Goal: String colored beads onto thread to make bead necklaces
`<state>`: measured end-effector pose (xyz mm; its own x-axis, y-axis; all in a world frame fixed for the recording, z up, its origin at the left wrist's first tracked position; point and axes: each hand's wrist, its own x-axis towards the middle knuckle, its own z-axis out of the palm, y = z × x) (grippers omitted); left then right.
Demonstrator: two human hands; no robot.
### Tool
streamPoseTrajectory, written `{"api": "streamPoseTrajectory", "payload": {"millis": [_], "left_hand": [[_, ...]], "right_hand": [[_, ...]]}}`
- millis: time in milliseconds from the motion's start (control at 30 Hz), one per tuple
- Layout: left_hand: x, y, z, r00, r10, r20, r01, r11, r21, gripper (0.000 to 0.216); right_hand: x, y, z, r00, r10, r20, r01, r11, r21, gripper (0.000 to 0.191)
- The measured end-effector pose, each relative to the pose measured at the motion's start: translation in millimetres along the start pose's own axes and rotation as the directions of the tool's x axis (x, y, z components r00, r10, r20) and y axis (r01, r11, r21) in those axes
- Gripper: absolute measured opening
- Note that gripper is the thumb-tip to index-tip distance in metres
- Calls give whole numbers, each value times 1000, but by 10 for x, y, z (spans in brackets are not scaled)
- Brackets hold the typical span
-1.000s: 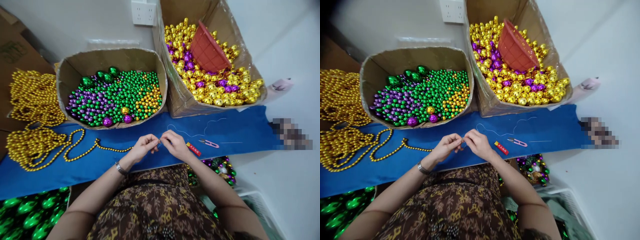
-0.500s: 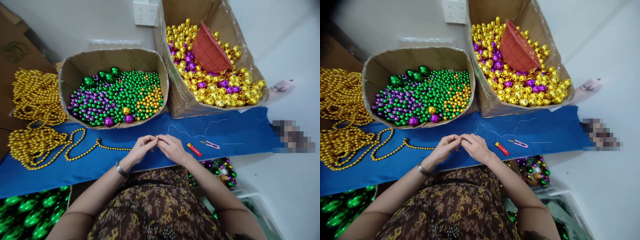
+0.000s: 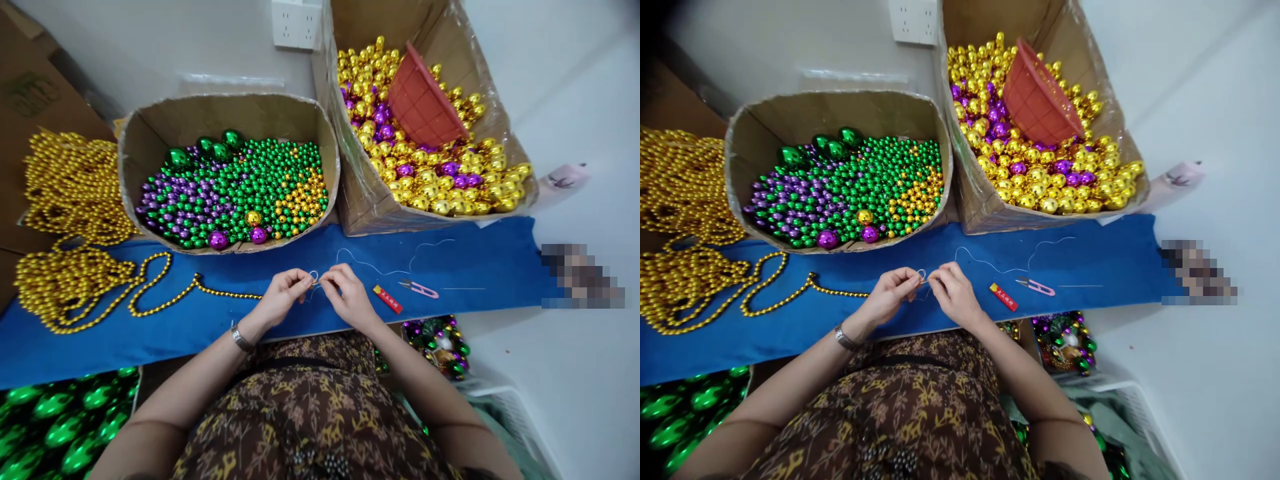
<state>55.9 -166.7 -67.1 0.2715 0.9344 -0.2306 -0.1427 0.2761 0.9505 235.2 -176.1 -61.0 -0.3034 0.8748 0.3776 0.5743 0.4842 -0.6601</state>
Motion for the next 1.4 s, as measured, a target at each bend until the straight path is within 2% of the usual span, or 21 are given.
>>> {"api": "streamPoseTrajectory", "payload": {"millis": [167, 333, 467, 600, 667, 800, 967, 1067, 1167, 1233, 1300, 1333, 1400], "left_hand": [[-16, -32, -33, 997, 10, 73, -18, 993, 119, 35], [-21, -41, -34, 988, -84, 133, 79, 996, 38, 36], [-22, -57, -26, 991, -90, 101, 89, 996, 7, 35], [-24, -78, -4, 999, 1, -42, 3, 996, 84, 33], [-30, -80, 9, 995, 65, -80, -53, 988, 147, 31], [-55, -65, 18, 984, 161, -71, -139, 959, 246, 27], [-91, -40, 16, 963, 271, -7, -249, 897, 366, 21], [-102, -31, 47, 938, 345, -11, -305, 845, 440, 18], [-97, -37, 93, 927, 370, -66, -301, 835, 460, 16], [-84, -59, 112, 934, 345, -97, -271, 857, 439, 18], [-66, -94, 114, 957, 267, -111, -211, 908, 361, 23], [-57, -113, 110, 969, 220, -111, -175, 933, 314, 25], [-42, -143, 98, 983, 155, -96, -125, 956, 264, 30]], "right_hand": [[67, 14, -3, 999, 29, 18, -30, 999, 40, 12], [92, 46, 75, 999, -27, 21, 26, 999, 47, 13], [78, 19, 90, 1000, -21, -4, 21, 1000, 10, 15], [20, -57, 64, 991, -16, -130, 2, 994, -107, 22], [-15, -93, 73, 990, -67, -124, 42, 980, -194, 20], [-51, -124, 129, 991, -73, -112, 35, 949, -314, 18], [-30, -128, 130, 994, -20, -111, -13, 958, -285, 17], [-27, -142, 137, 990, -77, -120, 26, 926, -378, 16], [-45, -156, 206, 981, -120, -153, 38, 891, -452, 16], [-47, -152, 265, 979, -36, -199, -36, 937, -346, 16], [-23, -124, 298, 965, 155, -213, -164, 986, -26, 16], [2, -102, 297, 946, 265, -188, -230, 955, 189, 17], [71, -50, 249, 905, 414, -92, -307, 790, 531, 21]]}}
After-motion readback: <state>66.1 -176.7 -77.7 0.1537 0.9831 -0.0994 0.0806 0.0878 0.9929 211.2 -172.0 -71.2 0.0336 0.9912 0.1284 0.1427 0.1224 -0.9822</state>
